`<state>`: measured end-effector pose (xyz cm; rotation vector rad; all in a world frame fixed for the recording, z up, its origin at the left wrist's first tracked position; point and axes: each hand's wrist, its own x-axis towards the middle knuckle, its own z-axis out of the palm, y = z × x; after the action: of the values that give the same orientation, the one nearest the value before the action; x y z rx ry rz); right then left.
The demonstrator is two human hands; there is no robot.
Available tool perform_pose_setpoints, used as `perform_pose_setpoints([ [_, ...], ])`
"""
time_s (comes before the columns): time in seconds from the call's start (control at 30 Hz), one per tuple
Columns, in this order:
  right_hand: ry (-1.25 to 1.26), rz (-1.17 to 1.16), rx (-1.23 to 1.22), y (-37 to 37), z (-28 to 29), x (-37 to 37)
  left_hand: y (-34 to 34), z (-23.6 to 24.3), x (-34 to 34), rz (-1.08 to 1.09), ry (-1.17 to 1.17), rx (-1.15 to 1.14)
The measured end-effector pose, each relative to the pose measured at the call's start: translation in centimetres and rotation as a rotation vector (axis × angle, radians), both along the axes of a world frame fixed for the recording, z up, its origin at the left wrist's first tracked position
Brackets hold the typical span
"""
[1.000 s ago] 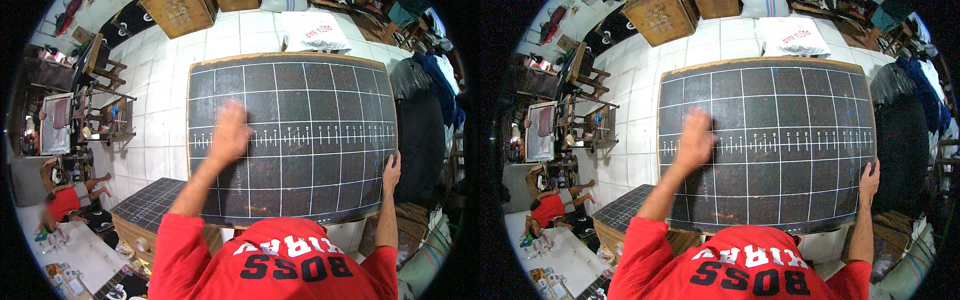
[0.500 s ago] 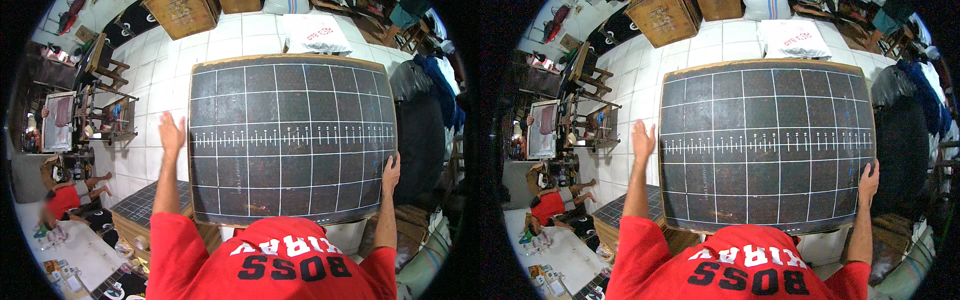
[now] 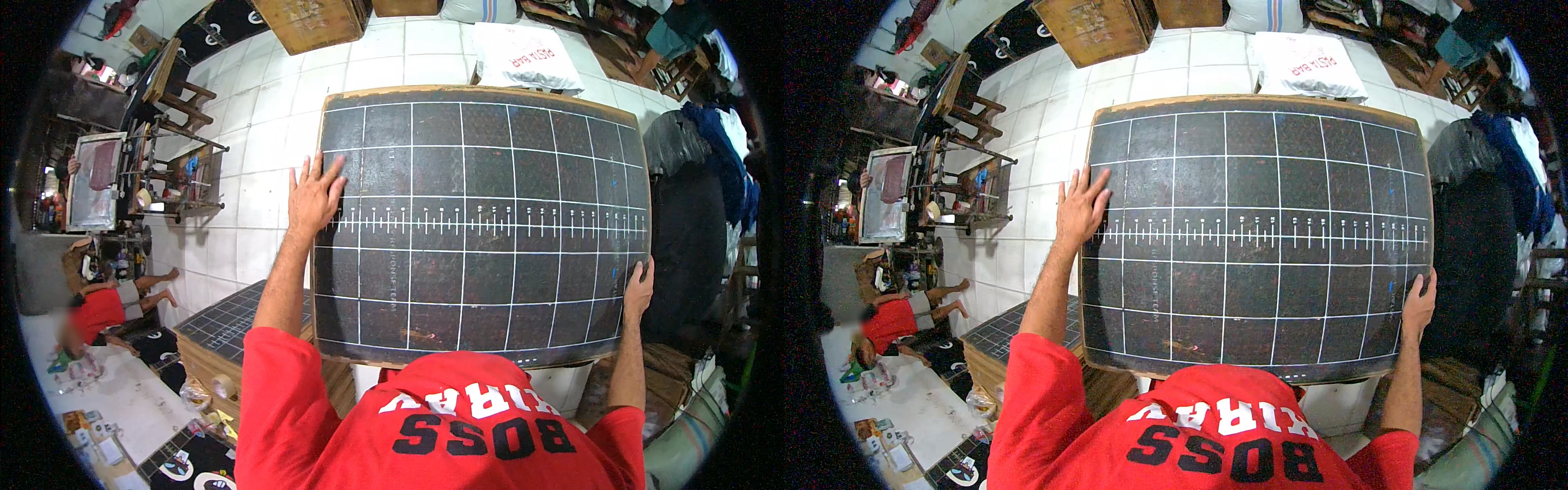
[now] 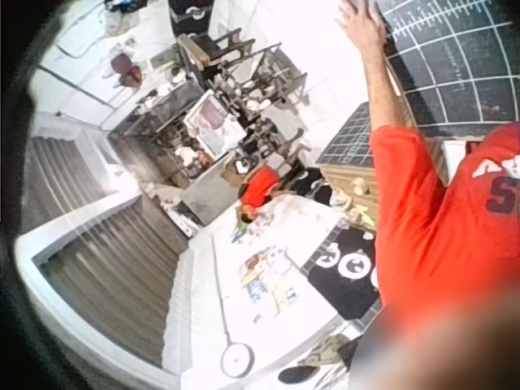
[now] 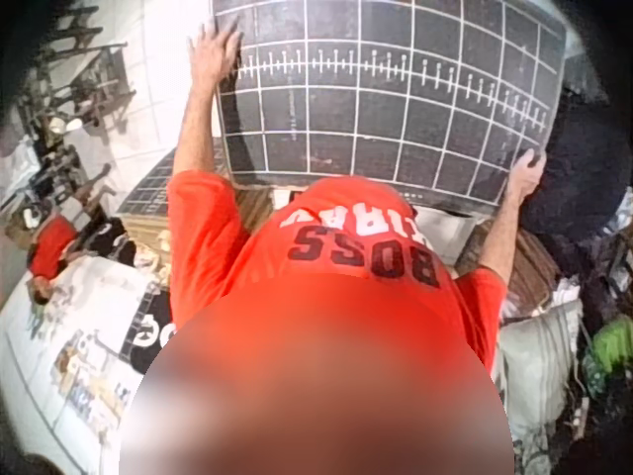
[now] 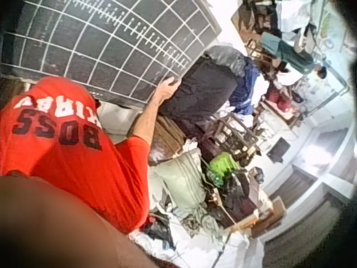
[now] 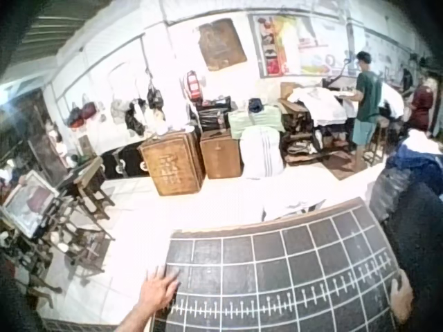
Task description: The person wipes a gridded board, then unfolds and lays a black t-shirt on it, smoothing it flat. They repeat the process with a second black t-shirt, aligning and smoothing each garment on the board.
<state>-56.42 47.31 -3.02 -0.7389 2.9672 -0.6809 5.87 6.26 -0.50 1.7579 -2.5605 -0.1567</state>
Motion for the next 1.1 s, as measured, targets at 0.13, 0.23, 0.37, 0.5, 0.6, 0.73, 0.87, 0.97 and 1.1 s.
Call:
perform_pose_setpoints([
  [0.13,-0.005,-0.004,-0.014,0.2,-0.3,-0.2,-0.7,-1.0,-0.8,0.286,-0.044,-0.201],
  [0.23,0.057,0.013,0.002,0.2,-0.4,-0.2,0.8,-1.3,-2.0,0.064,0.112,-0.260],
  [0.37,0.003,0.016,-0.007,0.2,-0.2,-0.2,3.5,-2.5,-4.6,-0.080,0.146,-0.190],
  [0.5,0.035,0.000,0.016,0.1,-0.3,-0.2,3.9,-2.1,-4.2,-0.100,0.188,-0.172],
  [0.6,0.022,0.005,0.006,0.1,-0.3,-0.2,3.9,-1.8,-3.5,-0.150,0.242,-0.197],
  [0.73,-0.005,0.007,-0.002,0.1,-0.1,-0.1,3.9,-2.5,-2.9,-0.197,0.285,-0.239],
  [0.87,-0.011,0.017,-0.010,0.0,0.1,0.0,4.1,-3.2,-2.5,-0.205,0.487,-0.211],
  [0.97,-0.020,0.015,-0.012,0.0,0.1,0.0,4.2,-2.9,-2.8,-0.116,0.670,-0.166],
  [1.1,-0.013,0.005,-0.015,0.1,-0.1,-0.1,4.4,-1.7,-4.0,-0.120,0.418,-0.220],
])
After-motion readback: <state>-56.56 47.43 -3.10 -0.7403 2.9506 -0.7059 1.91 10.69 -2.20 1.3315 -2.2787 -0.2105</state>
